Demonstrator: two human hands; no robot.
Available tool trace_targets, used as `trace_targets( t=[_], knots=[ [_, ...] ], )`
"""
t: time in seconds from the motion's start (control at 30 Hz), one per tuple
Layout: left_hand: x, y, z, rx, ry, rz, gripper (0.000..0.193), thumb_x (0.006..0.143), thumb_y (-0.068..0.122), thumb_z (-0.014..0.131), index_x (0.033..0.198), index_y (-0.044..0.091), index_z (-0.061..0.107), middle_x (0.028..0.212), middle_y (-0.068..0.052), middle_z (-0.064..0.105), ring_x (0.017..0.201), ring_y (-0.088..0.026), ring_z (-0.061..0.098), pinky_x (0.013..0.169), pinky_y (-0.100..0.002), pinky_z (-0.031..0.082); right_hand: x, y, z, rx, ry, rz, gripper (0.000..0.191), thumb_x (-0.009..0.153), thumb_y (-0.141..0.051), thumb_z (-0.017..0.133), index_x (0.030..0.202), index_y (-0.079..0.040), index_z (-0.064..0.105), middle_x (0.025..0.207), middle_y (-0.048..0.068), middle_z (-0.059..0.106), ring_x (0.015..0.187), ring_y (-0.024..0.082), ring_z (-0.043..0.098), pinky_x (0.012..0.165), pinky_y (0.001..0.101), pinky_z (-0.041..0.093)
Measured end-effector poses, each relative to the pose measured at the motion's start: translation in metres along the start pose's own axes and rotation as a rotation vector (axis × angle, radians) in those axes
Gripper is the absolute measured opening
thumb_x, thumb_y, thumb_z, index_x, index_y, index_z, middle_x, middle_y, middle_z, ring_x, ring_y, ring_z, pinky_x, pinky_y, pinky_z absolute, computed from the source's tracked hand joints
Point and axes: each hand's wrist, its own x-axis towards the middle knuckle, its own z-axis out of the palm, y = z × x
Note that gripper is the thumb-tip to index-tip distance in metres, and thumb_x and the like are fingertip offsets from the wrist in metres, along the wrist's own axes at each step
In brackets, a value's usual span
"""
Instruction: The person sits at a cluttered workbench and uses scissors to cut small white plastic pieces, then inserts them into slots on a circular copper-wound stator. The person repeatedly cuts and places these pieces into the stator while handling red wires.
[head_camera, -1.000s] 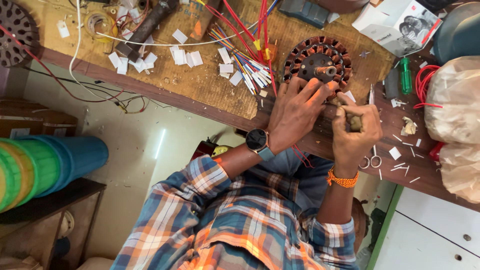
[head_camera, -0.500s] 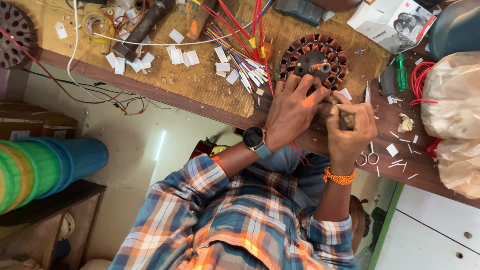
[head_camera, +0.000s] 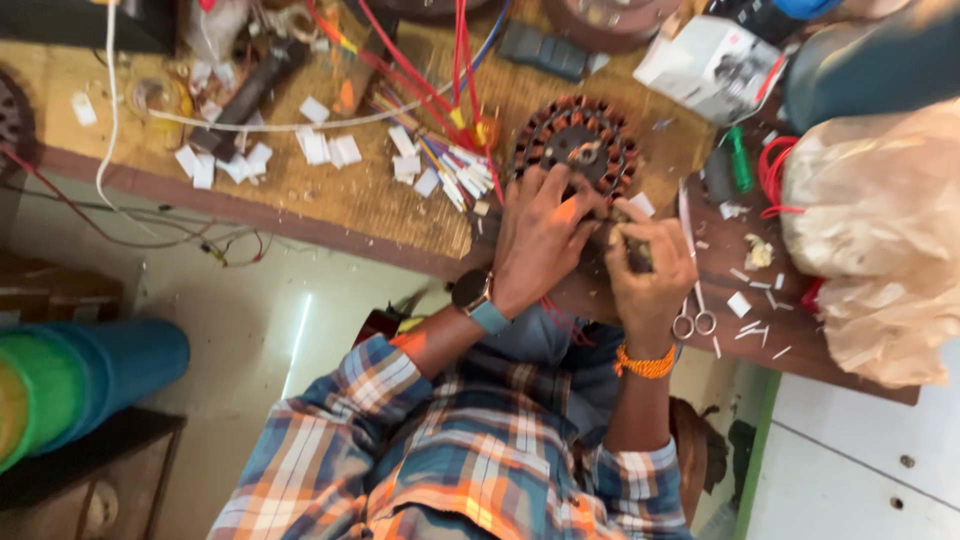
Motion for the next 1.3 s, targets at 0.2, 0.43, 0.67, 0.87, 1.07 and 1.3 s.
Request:
trace_targets(
  t=[0.2, 0.43, 0.67, 0.87, 1.07, 1.3],
  knots=[
    [0.006, 0.004, -0.004, 0.031, -0.011, -0.003, 0.021, 0.079, 0.014, 0.08, 0.097, 0.017, 0.07, 0.108, -0.003, 0.058, 0.103, -0.028, 0.052, 0.089, -0.045, 0.042, 0.006, -0.009, -0.002, 0.076, 0.005, 0.051, 0.013, 0.092, 0.0, 0.076, 0.101, -0.001, 0.067, 0.112, 0.012, 0.075, 0.095, 0.025, 0.071, 0.085, 0.0351, 0.056],
    [0.002, 0.004, 0.002, -0.001, 0.014, -0.001, 0.017, 0.077, 0.012, 0.081, 0.09, 0.017, 0.072, 0.105, 0.002, 0.061, 0.102, -0.025, 0.053, 0.089, -0.042, 0.043, -0.001, -0.001, -0.005, -0.02, -0.019, 0.1, 0.01, 0.093, -0.001, 0.077, 0.1, 0.0, 0.069, 0.094, 0.014, 0.07, 0.089, 0.026, 0.069, 0.08, 0.0356, 0.054],
    [-0.002, 0.006, -0.001, 0.011, 0.015, 0.027, 0.017, 0.075, 0.01, 0.081, 0.089, 0.017, 0.073, 0.103, 0.001, 0.06, 0.101, -0.025, 0.054, 0.086, -0.042, 0.041, -0.023, 0.005, -0.019, 0.609, -0.014, 0.517, 0.012, 0.101, -0.005, 0.07, 0.108, 0.003, 0.065, 0.086, 0.009, 0.069, 0.072, 0.014, 0.067, 0.068, 0.0289, 0.057],
    [-0.007, 0.004, -0.002, -0.022, 0.032, 0.03, 0.018, 0.075, 0.008, 0.082, 0.087, 0.016, 0.072, 0.104, 0.003, 0.061, 0.1, -0.024, 0.054, 0.088, -0.042, 0.042, -0.029, -0.001, -0.034, 1.02, -0.057, 0.717, 0.014, 0.101, -0.01, 0.066, 0.108, 0.002, 0.064, 0.095, 0.013, 0.07, 0.072, 0.016, 0.07, 0.066, 0.0306, 0.061],
    [-0.011, 0.003, -0.003, -0.042, 0.058, 0.019, 0.018, 0.074, 0.011, 0.083, 0.086, 0.015, 0.071, 0.103, 0.002, 0.06, 0.101, -0.025, 0.053, 0.09, -0.042, 0.042, -0.023, -0.038, -0.054, -0.005, -0.101, 0.267, 0.017, 0.097, -0.01, 0.073, 0.114, -0.006, 0.072, 0.135, 0.013, 0.06, 0.101, 0.025, 0.062, 0.081, 0.0365, 0.052],
    [-0.015, 0.005, -0.008, -0.019, 0.035, 0.014, 0.017, 0.075, 0.011, 0.083, 0.087, 0.014, 0.071, 0.103, 0.0, 0.06, 0.102, -0.026, 0.054, 0.089, -0.043, 0.041, -0.001, -0.054, -0.057, -0.423, -0.342, -0.033, 0.037, 0.088, -0.021, 0.08, 0.122, -0.008, 0.072, 0.136, 0.016, 0.059, 0.121, 0.039, 0.056, 0.102, 0.0463, 0.048]
  ],
)
